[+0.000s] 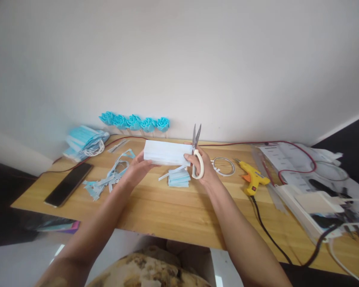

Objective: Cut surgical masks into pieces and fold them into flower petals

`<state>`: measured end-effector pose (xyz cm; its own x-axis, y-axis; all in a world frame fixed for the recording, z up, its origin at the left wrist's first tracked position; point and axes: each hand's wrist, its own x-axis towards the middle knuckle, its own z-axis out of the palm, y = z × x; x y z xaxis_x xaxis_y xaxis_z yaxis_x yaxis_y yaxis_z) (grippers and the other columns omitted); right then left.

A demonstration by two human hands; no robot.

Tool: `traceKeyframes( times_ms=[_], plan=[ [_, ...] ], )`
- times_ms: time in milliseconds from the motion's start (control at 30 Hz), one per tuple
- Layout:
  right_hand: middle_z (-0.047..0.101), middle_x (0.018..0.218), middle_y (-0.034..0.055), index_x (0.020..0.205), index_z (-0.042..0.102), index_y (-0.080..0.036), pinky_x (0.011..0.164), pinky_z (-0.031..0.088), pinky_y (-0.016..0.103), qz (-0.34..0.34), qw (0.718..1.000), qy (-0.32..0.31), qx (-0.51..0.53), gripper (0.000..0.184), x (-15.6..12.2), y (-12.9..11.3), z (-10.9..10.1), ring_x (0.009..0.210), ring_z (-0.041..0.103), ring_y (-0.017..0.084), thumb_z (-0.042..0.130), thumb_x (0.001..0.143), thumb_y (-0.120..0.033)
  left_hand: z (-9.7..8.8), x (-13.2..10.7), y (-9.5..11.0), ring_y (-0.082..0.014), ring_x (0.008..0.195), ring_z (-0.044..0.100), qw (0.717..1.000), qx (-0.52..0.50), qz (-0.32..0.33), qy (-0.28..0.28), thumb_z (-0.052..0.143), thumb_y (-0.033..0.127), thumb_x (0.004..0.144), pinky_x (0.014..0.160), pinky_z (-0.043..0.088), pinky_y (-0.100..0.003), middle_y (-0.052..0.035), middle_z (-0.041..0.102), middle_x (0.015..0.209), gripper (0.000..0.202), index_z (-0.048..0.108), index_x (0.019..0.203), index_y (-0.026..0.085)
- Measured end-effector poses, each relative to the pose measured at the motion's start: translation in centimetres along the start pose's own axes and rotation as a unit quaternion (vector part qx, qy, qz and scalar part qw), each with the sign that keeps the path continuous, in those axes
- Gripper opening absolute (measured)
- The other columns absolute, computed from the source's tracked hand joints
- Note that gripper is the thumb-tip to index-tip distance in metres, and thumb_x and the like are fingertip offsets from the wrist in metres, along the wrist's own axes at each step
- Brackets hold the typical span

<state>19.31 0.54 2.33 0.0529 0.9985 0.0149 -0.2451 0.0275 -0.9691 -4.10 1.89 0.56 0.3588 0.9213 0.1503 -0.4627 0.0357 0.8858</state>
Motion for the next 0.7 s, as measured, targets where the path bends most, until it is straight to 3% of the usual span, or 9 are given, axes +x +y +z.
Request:
traceKeyframes(
  times_ms=[100, 233, 500, 700],
  plan=[
    [0.063, 0.082, -0.0006, 0.106, 0.065, -0.023, 0.057, 0.044, 0.026, -0.001, 1.0, 0.016, 0.001, 0.046, -0.2, -0.3, 0.3, 0.069, 0.056, 0.016, 0.078, 0.063, -0.033, 0.0, 0.1, -0.1, -0.026, 0.101, 0.065, 0.999, 0.026, -0.001, 0.02, 0.071, 0.024, 0.076, 0.082, 0.054, -0.036, -0.0097, 0.07, 0.117, 0.045, 0.065, 0.12, 0.019],
    [0.059, 0.076, -0.002, 0.11, 0.063, -0.024, 0.054, 0.042, 0.027, -0.012, 0.999, 0.033, -0.012, 0.049, -0.3, -0.8, 0.6, 0.064, 0.053, 0.015, 0.075, 0.063, -0.033, 0.2, 0.2, 0.2, -0.0277, 0.102, 0.066, 0.999, -0.002, -0.016, 0.031, 0.069, 0.024, 0.075, 0.086, 0.054, -0.04, -0.0104, 0.071, 0.114, 0.044, 0.066, 0.119, 0.017],
    [0.057, 0.073, -0.0038, 0.118, 0.061, -0.025, 0.054, 0.041, 0.025, -0.017, 0.999, 0.044, 0.006, 0.058, -0.3, -0.8, 0.6, 0.063, 0.051, 0.013, 0.076, 0.063, -0.033, 0.2, 0.2, 0.7, -0.0292, 0.101, 0.067, 0.999, -0.011, -0.025, 0.023, 0.065, 0.021, 0.075, 0.09, 0.053, -0.043, -0.0109, 0.073, 0.107, 0.043, 0.068, 0.117, 0.014],
    [0.054, 0.066, -0.0037, 0.117, 0.061, -0.024, 0.05, 0.037, 0.027, -0.022, 0.998, 0.049, -0.044, 0.055, -0.4, -1.2, 0.7, 0.056, 0.047, 0.014, 0.071, 0.064, -0.035, 0.1, 0.1, 0.5, -0.0301, 0.102, 0.067, 1.0, -0.013, -0.027, 0.008, 0.067, 0.019, 0.072, 0.086, 0.055, -0.042, -0.0112, 0.073, 0.109, 0.043, 0.069, 0.114, 0.014]
  ],
)
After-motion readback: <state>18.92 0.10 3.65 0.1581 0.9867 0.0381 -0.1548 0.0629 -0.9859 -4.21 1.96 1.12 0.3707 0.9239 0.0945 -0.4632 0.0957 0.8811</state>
